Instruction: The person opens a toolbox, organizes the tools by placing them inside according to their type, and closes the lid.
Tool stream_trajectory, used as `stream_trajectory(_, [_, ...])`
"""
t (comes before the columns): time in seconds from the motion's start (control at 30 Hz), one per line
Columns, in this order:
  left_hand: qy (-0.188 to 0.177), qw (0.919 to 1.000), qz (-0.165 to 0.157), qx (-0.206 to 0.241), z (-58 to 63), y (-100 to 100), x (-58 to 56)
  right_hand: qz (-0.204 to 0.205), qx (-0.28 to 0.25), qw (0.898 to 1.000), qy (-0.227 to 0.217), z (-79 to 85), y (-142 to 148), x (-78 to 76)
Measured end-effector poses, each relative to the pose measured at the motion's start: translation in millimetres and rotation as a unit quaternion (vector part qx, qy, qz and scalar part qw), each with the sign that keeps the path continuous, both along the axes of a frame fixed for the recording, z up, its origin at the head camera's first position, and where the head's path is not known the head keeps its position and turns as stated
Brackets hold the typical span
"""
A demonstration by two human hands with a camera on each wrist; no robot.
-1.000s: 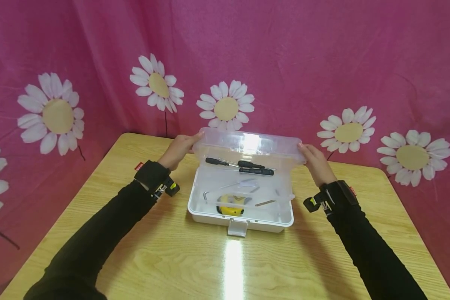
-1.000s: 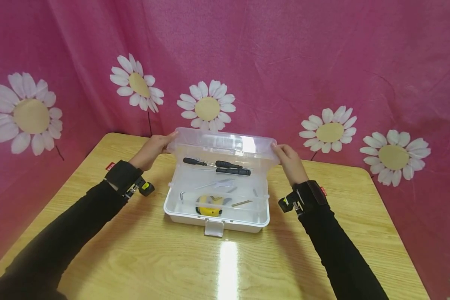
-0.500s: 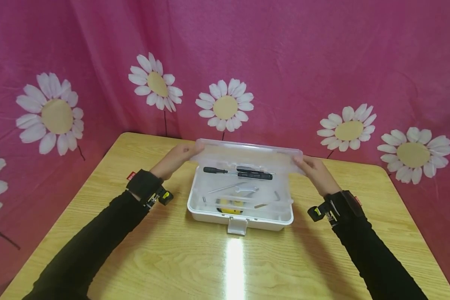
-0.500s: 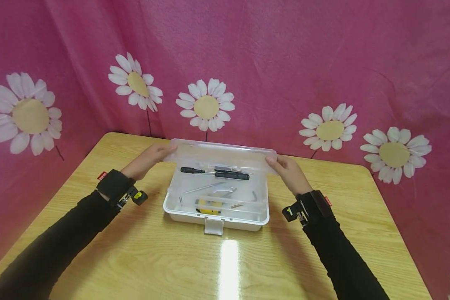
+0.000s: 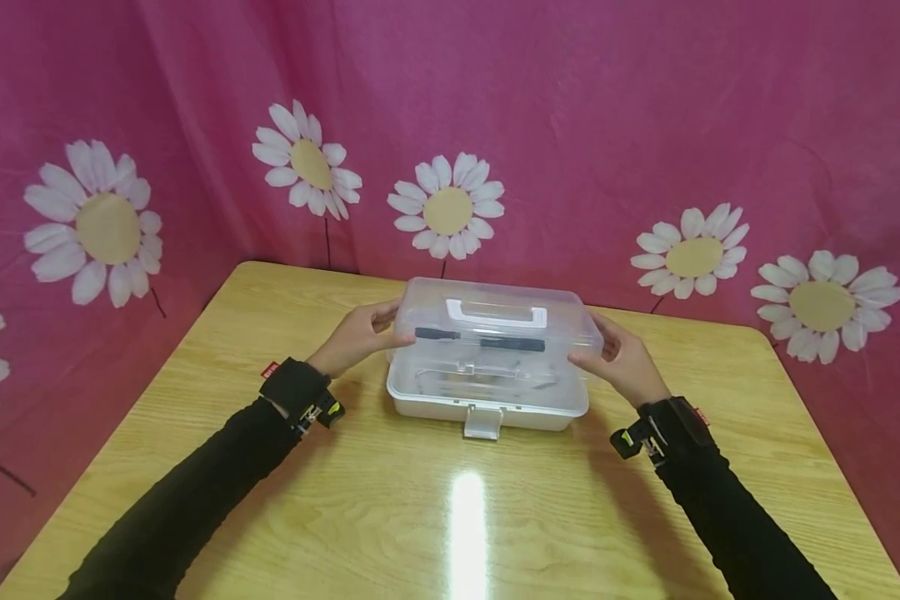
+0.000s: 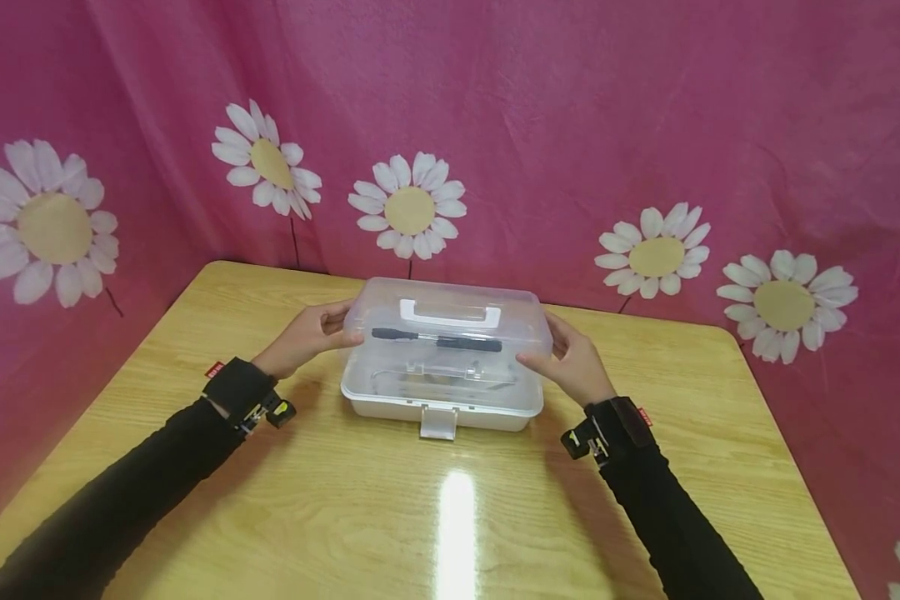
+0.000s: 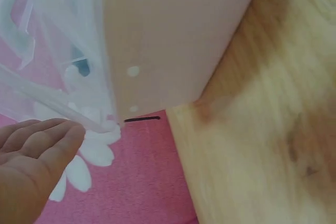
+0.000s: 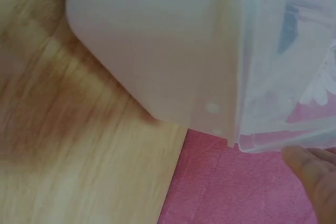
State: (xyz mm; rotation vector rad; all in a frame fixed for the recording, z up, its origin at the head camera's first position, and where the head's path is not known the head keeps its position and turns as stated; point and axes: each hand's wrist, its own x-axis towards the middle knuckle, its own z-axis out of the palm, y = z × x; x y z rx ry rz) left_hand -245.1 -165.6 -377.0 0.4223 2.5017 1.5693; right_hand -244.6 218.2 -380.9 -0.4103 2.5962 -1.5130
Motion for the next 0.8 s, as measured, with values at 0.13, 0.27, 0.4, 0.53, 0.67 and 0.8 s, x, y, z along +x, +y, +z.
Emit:
stream_trajectory(0.13, [0.011,0.9999,0.006,-0.001,-5.7,-1,2.4,-0.001,-0.011,1.000,0.010,-4.6,0,2.8])
stream_trajectory(0.27, [0.020,0.9998,0.004,0.003,-14.1,-2,5.1,-0.004,-0.022,1.000,0.010,-10.4,0,6.6])
stream_trajectory(0.4, [0.035,0.9994,0.005,-0.005,-21.6,-2,9.5,-0.002,-0.029,1.000,0.011,-17.8,0,8.5])
stream_trajectory(0.53, [0.048,0.9986,0.007,-0.023,-28.5,-1,15.4,0.003,-0.024,0.999,0.022,-26.0,0,10.1])
stream_trajectory(0.67, [0.050,0.9981,0.006,-0.036,-34.9,-1,18.5,0.008,-0.021,0.999,0.032,-32.3,0,13.1])
stream_trajectory(0.8, [0.052,0.9975,0.007,-0.048,-35.7,-2,20.8,0.009,-0.024,0.999,0.037,-35.7,-1,14.7])
